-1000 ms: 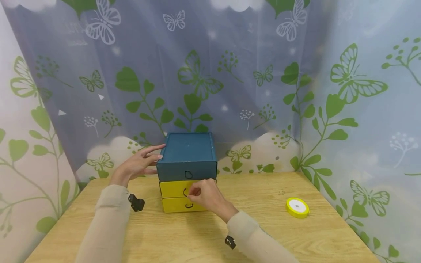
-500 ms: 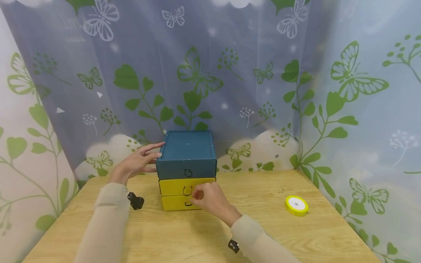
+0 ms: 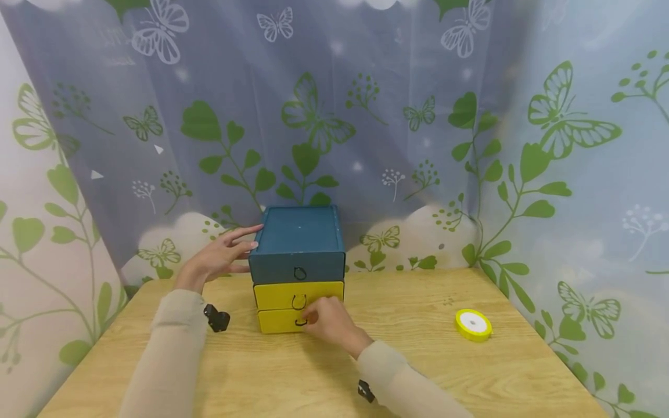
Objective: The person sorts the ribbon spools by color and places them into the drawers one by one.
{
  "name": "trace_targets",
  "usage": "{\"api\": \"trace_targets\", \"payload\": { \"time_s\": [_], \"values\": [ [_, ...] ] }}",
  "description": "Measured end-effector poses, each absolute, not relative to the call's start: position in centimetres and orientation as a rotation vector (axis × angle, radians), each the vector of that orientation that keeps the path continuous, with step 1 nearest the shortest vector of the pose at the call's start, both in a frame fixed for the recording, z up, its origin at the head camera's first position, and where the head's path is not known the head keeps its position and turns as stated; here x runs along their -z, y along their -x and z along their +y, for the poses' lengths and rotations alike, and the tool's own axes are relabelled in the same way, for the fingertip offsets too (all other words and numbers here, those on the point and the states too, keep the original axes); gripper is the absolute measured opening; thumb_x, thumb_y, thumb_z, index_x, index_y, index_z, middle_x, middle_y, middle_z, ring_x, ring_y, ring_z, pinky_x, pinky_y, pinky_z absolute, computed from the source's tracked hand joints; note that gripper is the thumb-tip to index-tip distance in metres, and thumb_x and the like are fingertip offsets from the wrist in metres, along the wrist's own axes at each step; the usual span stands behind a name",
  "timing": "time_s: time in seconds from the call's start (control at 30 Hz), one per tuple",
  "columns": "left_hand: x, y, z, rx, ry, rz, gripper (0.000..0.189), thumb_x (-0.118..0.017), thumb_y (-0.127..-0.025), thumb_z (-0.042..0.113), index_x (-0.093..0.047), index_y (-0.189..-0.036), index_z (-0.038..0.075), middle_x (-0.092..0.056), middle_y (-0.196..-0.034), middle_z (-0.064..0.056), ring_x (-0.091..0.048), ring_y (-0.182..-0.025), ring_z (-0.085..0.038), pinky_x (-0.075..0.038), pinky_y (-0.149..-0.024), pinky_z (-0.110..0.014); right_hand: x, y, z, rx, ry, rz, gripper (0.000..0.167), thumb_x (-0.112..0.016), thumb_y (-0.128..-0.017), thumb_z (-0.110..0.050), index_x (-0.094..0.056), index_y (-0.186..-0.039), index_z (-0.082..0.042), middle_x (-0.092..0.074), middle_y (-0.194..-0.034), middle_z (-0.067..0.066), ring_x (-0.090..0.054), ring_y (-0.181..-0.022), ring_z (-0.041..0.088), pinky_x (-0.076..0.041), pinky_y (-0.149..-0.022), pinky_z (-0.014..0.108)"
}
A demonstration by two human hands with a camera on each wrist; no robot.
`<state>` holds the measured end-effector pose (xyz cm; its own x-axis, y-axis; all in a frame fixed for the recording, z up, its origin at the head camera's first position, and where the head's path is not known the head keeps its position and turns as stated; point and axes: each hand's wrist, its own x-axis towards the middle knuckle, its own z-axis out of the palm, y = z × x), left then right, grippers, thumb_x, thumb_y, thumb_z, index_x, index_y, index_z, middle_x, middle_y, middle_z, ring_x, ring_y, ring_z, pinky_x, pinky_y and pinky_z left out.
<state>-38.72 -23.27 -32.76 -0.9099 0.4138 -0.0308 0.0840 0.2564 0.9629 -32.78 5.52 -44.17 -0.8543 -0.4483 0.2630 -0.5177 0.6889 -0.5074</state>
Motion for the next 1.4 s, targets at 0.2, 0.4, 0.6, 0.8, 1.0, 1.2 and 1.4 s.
{"api": "trace_targets", "payload": {
  "time_s": [0.2, 0.4, 0.6, 0.8, 1.0, 1.2, 1.4],
  "values": [
    [32.8, 38.8, -23.3, -1.697, -0.448, 2.261, 0.070, -0.060, -0.106, 0.033, -0.024, -0.166, 0.029, -0.004, -0.174, -0.021, -0.009, -0.158, -0.050, -0.034, -0.121, -0.066, 44.3, 32.9, 5.1, -0.929, -0.756, -2.798, 0.017, -0.085, -0.085, -0.013, -0.084, -0.101, -0.010, -0.081, -0.098, 0.004, -0.072, -0.077, 0.008, -0.057, -0.067, 0.016],
    [32.8, 38.8, -23.3, -1.694, -0.457, 2.259, 0.070, -0.059, -0.106, 0.034, -0.024, -0.166, 0.029, -0.003, -0.174, -0.021, -0.009, -0.158, -0.050, -0.037, -0.120, -0.064, 44.4, 32.6, 5.1, -0.973, -0.756, -2.785, 0.015, -0.086, -0.084, -0.011, -0.084, -0.098, -0.008, -0.081, -0.095, 0.006, -0.073, -0.077, 0.011, -0.058, -0.066, 0.017],
    [32.8, 38.8, -23.4, -1.696, -0.462, 2.257, 0.070, -0.059, -0.106, 0.034, -0.023, -0.166, 0.028, -0.003, -0.174, -0.021, -0.009, -0.158, -0.051, -0.037, -0.120, -0.065, 44.5, 32.5, 5.2, -0.974, -0.761, -2.775, 0.010, -0.087, -0.083, -0.011, -0.084, -0.092, -0.007, -0.081, -0.088, 0.004, -0.073, -0.073, 0.010, -0.056, -0.064, 0.015],
    [32.9, 38.8, -23.4, -1.697, -0.454, 2.262, 0.070, -0.060, -0.106, 0.034, -0.024, -0.166, 0.029, -0.003, -0.174, -0.021, -0.009, -0.158, -0.051, -0.038, -0.120, -0.064, 44.5, 32.4, 5.3, -1.003, -0.759, -2.777, 0.008, -0.087, -0.083, -0.011, -0.085, -0.090, -0.009, -0.082, -0.088, 0.004, -0.072, -0.071, 0.008, -0.056, -0.063, 0.015],
    [32.9, 38.8, -23.3, -1.700, -0.446, 2.266, 0.069, -0.060, -0.106, 0.034, -0.025, -0.166, 0.029, -0.005, -0.174, -0.021, -0.010, -0.158, -0.051, -0.038, -0.120, -0.064, 44.8, 32.2, 5.7, -1.006, -0.762, -2.779, 0.008, -0.088, -0.083, -0.013, -0.085, -0.089, -0.010, -0.082, -0.087, 0.002, -0.072, -0.072, 0.007, -0.056, -0.065, 0.015],
    [32.9, 38.8, -23.3, -1.698, -0.458, 2.268, 0.070, -0.060, -0.106, 0.035, -0.025, -0.166, 0.029, -0.006, -0.173, -0.021, -0.011, -0.158, -0.051, -0.038, -0.120, -0.064, 44.9, 31.9, 5.9, -1.035, -0.771, -2.782, 0.007, -0.088, -0.082, -0.015, -0.085, -0.088, -0.012, -0.082, -0.086, 0.000, -0.072, -0.074, 0.007, -0.057, -0.067, 0.015],
    [32.9, 38.8, -23.4, -1.702, -0.458, 2.258, 0.071, -0.061, -0.105, 0.036, -0.025, -0.166, 0.028, -0.006, -0.173, -0.021, -0.011, -0.158, -0.051, -0.035, -0.121, -0.066, 44.7, 30.9, 6.0, -1.120, -0.723, -2.817, 0.006, -0.088, -0.082, -0.017, -0.085, -0.087, -0.014, -0.081, -0.085, -0.002, -0.070, -0.071, 0.003, -0.057, -0.068, 0.018]
  ]
}}
